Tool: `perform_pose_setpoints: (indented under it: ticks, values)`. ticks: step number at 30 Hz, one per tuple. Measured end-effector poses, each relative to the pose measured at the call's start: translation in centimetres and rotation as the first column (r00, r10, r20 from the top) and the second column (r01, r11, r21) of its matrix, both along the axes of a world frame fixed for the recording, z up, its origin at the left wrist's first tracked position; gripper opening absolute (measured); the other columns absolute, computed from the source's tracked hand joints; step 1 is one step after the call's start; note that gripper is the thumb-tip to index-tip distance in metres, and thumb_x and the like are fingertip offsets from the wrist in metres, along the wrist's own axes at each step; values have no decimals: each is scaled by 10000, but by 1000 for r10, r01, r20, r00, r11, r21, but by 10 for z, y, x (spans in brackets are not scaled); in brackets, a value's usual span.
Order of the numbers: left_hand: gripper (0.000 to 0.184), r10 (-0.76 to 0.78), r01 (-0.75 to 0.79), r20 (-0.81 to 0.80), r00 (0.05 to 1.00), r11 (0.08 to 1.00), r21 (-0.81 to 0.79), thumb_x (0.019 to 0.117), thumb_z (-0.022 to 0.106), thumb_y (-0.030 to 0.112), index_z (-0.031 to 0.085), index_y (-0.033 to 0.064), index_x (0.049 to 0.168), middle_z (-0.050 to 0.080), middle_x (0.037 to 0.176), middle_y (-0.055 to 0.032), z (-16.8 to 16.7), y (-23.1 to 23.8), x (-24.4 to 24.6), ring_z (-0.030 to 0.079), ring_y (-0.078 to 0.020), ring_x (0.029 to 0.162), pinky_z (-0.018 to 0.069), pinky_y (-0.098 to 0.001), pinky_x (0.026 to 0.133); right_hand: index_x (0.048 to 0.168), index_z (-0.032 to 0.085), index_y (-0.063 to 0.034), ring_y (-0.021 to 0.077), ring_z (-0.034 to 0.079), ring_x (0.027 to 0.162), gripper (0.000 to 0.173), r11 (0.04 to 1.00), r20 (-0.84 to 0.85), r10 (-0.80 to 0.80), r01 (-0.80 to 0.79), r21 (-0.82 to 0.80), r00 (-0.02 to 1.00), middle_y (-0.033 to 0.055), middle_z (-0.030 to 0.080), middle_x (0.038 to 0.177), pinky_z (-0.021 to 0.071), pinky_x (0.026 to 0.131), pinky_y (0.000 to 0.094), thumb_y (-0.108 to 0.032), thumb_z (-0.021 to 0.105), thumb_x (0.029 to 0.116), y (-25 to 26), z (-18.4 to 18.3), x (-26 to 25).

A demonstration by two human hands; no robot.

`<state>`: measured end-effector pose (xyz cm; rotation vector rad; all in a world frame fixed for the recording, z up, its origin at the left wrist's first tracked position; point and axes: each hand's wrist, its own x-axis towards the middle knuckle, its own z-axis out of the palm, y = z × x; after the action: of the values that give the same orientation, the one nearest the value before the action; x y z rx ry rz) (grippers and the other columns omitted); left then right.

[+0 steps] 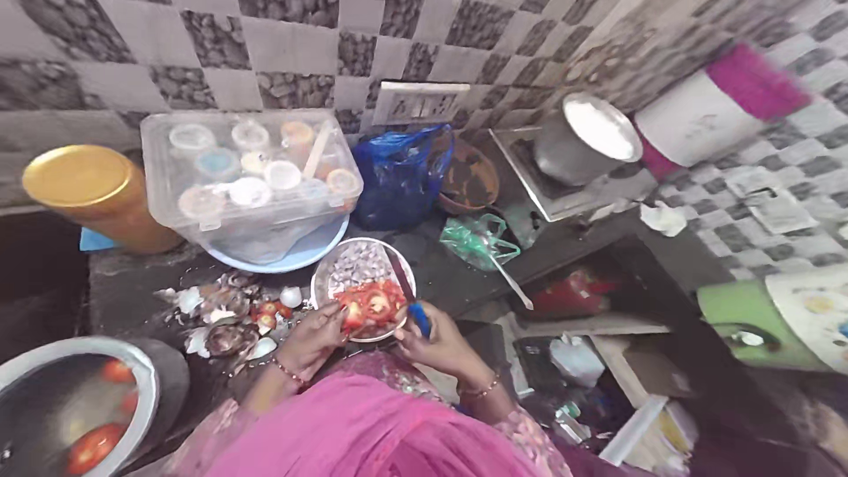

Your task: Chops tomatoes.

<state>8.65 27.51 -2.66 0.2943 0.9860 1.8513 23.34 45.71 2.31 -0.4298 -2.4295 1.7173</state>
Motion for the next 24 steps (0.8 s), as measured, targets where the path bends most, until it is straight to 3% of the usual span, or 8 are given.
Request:
perform_pose_setpoints:
  ticks: [2,3,5,8,13,18,21,24]
  values:
    - [213,-97,98,-42,994,995,32,953,612,166,654,56,1131,739,1035,-17,-8,-2,-3,713,-146,1000,580,-354,954,1271,671,-41,112,657,995,500,928,1,116,-109,357,993,88,682,1168,566,859,300,-304,782,861,12,4,-4]
    - [225,-138,141,-57,989,989,39,934,649,170,669,62,1131,743,1042,-18,-9,-2,-4,713,-148,1007,578,-362,963,1356,638,-87,205,662,1115,564,867,58,183,-189,461,981,133,629,1329,580,903,399,-306,786,858,15,7,-8]
    - [224,-190,194,-115,975,981,21,886,700,175,701,101,1097,749,1020,7,-9,-2,-5,714,-124,983,584,-337,934,1420,590,-117,298,672,1137,604,777,146,250,-288,559,957,156,563,1453,584,844,504,-265,772,864,18,10,-15]
    - [265,-205,205,-201,958,979,-19,834,706,129,709,132,1099,750,982,47,-6,-2,-5,709,-68,911,592,-268,841,1347,649,-93,289,700,1089,491,735,110,294,-298,609,949,136,656,1330,594,826,499,-191,738,874,23,4,-20]
    - [308,14,-14,-176,984,1000,-2,835,708,55,661,94,1136,739,977,62,-8,8,13,695,-32,861,587,-217,769,1205,707,-75,217,702,986,397,828,-41,182,-131,546,982,122,697,1188,601,794,410,-232,776,848,25,-15,-22]
    - [411,267,-268,-118,957,963,6,859,671,62,537,6,1243,708,1076,-3,-12,19,24,692,-100,985,584,-291,887,1120,680,13,129,658,863,431,921,-154,-131,178,348,979,156,677,1102,564,734,257,-214,804,776,8,-42,-24]
    - [383,428,-436,-120,896,898,-59,858,671,54,552,7,1219,719,1033,-22,-8,16,13,707,-112,941,600,-288,860,1162,676,26,188,662,906,468,877,-141,-287,319,359,947,177,678,1119,561,775,327,-227,795,786,22,-52,-30]
    - [470,402,-433,-219,889,894,-115,771,732,38,583,27,1217,731,1015,2,-6,8,5,708,-81,892,602,-250,797,1215,677,15,326,659,1081,500,834,4,-344,304,460,939,222,652,1216,557,907,484,-257,808,816,54,-58,-42]
